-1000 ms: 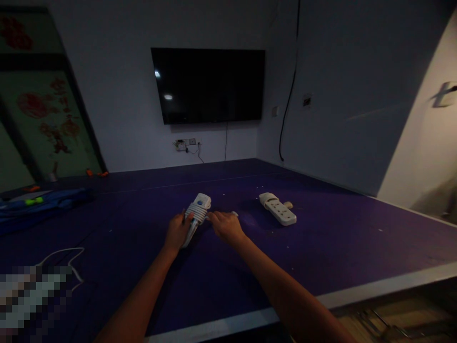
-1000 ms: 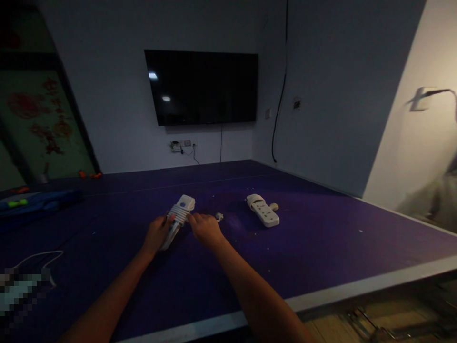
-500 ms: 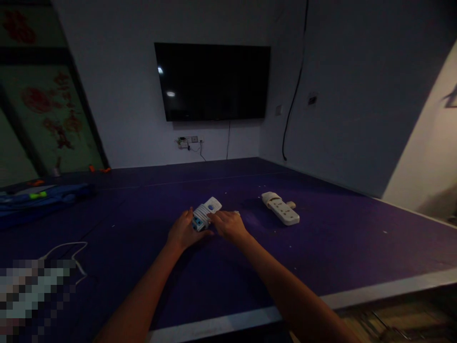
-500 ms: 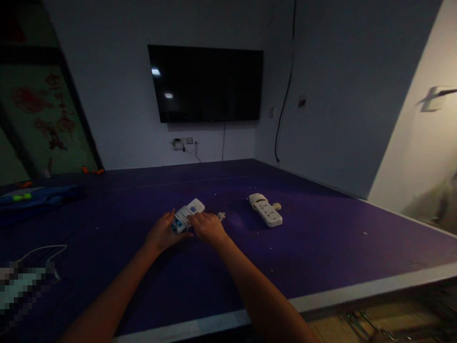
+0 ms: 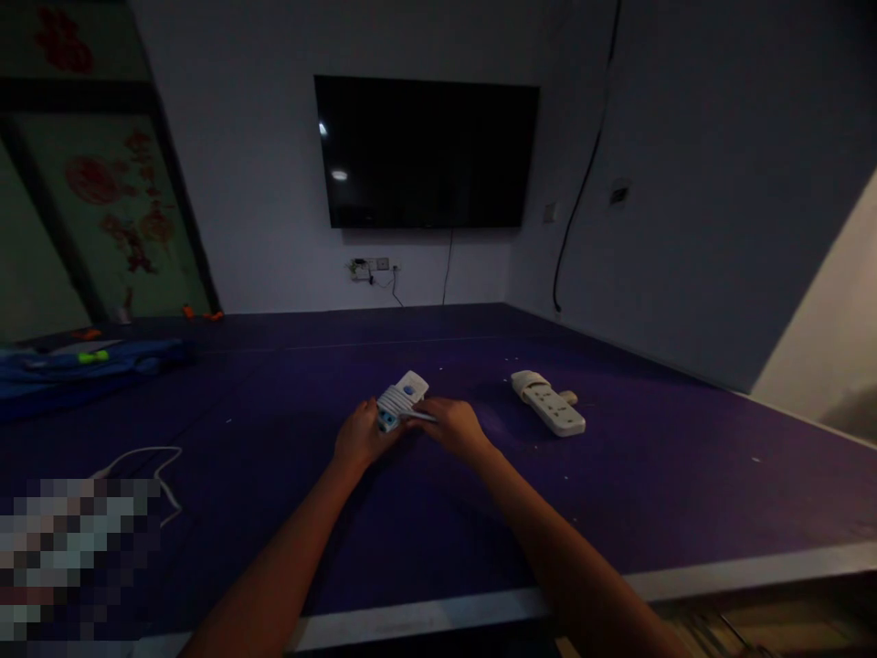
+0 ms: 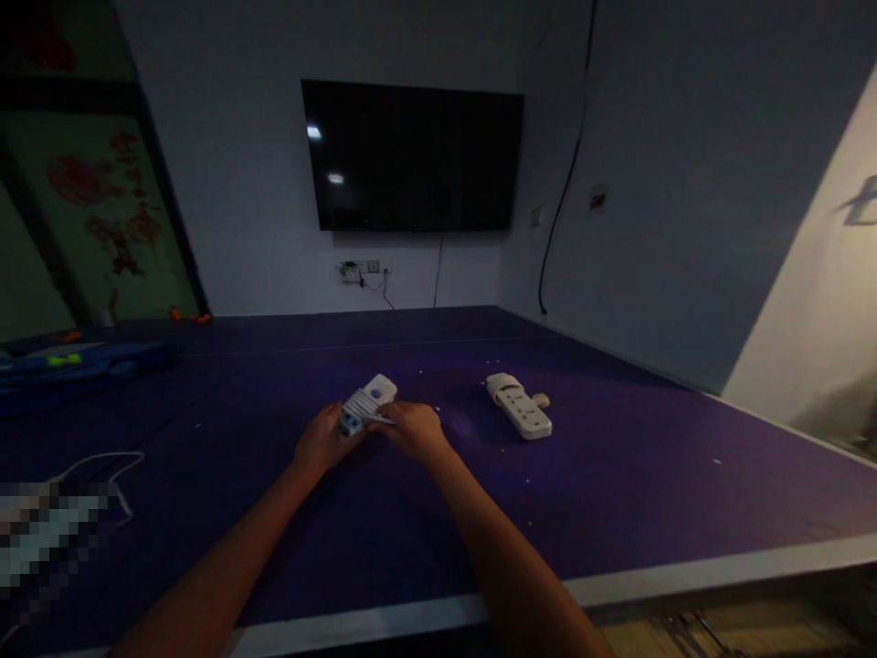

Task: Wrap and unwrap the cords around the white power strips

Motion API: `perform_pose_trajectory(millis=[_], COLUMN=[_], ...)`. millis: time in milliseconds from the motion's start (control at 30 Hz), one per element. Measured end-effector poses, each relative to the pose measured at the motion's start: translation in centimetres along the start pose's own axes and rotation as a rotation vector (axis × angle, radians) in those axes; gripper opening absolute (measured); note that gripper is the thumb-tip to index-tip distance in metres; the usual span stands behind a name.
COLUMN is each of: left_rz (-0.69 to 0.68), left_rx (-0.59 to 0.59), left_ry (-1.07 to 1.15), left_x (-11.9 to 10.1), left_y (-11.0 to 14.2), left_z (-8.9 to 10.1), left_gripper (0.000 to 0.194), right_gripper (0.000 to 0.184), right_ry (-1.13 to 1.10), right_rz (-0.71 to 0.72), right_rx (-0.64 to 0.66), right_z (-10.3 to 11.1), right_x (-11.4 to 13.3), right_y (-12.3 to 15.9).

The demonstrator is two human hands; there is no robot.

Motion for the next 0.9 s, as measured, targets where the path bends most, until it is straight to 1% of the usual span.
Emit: perform_pose_trajectory(millis=[100, 167, 267, 333, 400, 500, 600, 667, 733, 900], left_rz=[0.069, 0.124, 0.194, 0.191, 0.126, 0.009, -0.064, -0.136, -0.223, -0.396], left_rx=[-0.056, -0.068, -0.054, -0.032, 0.005, 0.072, 0.179, 0.277, 0.358, 0.46], left_ry=[0.076, 0.146, 0.274, 0.321, 0.323, 0.301, 0.237, 0.196, 0.167, 0.073], left_x=[0.7, 1.4, 2.1, 2.0, 1.5, 0.1, -1.4, -2.4, -3.1, -3.9], left_y=[-0.4, -0.7, -1.0, -1.0, -0.8, 0.0, 1.1, 1.9, 2.5, 3.3], left_z=[0.4, 0.7, 1.0, 1.2, 1.4, 1.6, 1.4, 1.2, 1.2, 1.7], left_gripper=[0.053, 0.053, 0.052, 0.049, 0.046, 0.043, 0.045, 0.047, 0.048, 0.047], right_gripper=[0.036, 0.038, 0.047, 0.052, 0.051, 0.046, 0.04, 0.038, 0.036, 0.038], right_ry=[-0.101, -0.176, -0.354, -0.481, -0.558, -0.55, -0.494, -0.499, -0.543, -0.709], right_rz=[-0.037, -0.095, -0.191, -0.236, -0.271, -0.332, -0.383, -0.393, -0.383, -0.356], right_rx=[-0.01, -0.042, -0.133, -0.228, -0.336, -0.483, -0.552, -0.547, -0.508, -0.365], right_z=[0.0, -0.3, -0.7, -0.6, -0.2, 0.9, 1.9, 2.4, 2.7, 2.6], right_x=[-0.7, -1.1, -1.5, -1.6, -1.8, -2.5, -3.3, -3.8, -4.1, -4.6], right_y=[0.1, 0.1, 0.0, -0.2, -0.3, -0.2, 0.1, 0.3, 0.5, 0.7])
Point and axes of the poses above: each hand's wrist, its own y-axis away from the middle knuckle, its own z-axis out of the back of the hand, x = y × z, the point moved 1 cm from there along -y, towards the middle knuckle, and after that the axes turned 9 degrees about z, right-handed, at the moved point
